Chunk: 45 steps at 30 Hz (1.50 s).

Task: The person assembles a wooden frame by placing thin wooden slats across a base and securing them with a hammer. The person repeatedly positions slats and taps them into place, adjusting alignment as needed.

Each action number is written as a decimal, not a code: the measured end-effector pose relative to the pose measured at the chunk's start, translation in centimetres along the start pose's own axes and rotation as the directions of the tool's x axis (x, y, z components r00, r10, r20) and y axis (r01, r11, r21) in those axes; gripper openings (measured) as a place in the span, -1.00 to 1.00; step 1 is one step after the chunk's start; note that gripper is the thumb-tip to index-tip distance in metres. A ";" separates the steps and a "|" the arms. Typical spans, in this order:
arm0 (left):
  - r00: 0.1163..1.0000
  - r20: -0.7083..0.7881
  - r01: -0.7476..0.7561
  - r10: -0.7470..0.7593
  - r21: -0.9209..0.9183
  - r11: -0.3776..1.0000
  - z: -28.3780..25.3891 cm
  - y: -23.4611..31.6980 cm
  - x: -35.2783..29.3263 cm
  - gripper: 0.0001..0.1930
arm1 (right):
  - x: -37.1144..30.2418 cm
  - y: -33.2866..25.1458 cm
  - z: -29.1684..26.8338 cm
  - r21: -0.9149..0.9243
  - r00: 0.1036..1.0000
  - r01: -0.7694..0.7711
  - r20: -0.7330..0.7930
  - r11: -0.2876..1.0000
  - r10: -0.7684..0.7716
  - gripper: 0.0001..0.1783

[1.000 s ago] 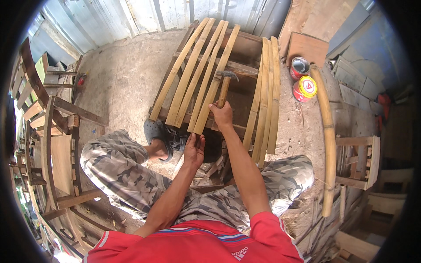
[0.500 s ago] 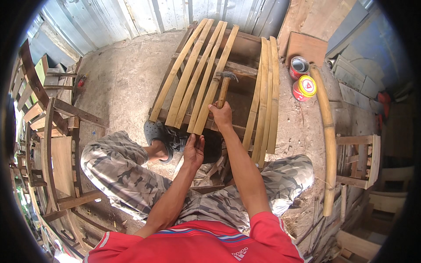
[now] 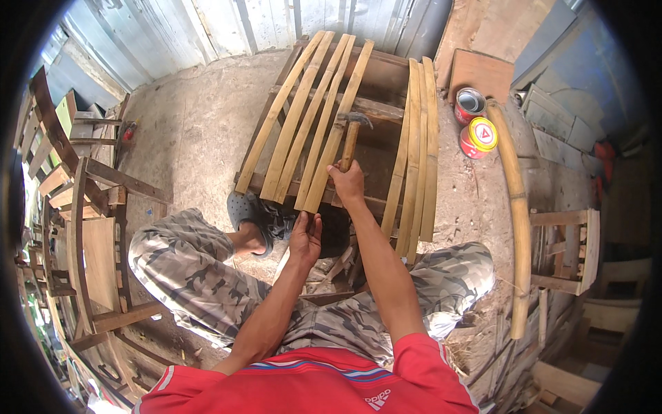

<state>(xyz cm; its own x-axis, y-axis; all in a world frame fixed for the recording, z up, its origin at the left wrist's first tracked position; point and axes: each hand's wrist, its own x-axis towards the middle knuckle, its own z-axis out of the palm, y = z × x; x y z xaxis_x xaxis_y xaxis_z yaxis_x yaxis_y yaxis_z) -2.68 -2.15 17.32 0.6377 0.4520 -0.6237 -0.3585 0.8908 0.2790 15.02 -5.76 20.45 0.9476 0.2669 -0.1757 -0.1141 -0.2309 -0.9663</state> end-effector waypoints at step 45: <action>0.945 -0.156 -0.008 0.286 0.868 0.497 -8.3 2.1 8.5 -0.60 | -4.0 -1.3 -3.7 0.006 0.996 -0.088 -0.019 0.996 0.088 -0.63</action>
<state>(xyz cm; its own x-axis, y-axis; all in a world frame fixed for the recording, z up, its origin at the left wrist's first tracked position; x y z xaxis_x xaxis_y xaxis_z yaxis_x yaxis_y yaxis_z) -3.63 3.19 6.53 0.3941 0.6753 -0.6234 0.4086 0.4789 0.7770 12.51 -10.00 23.07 0.9394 0.2278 -0.2563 -0.1985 -0.2481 -0.9482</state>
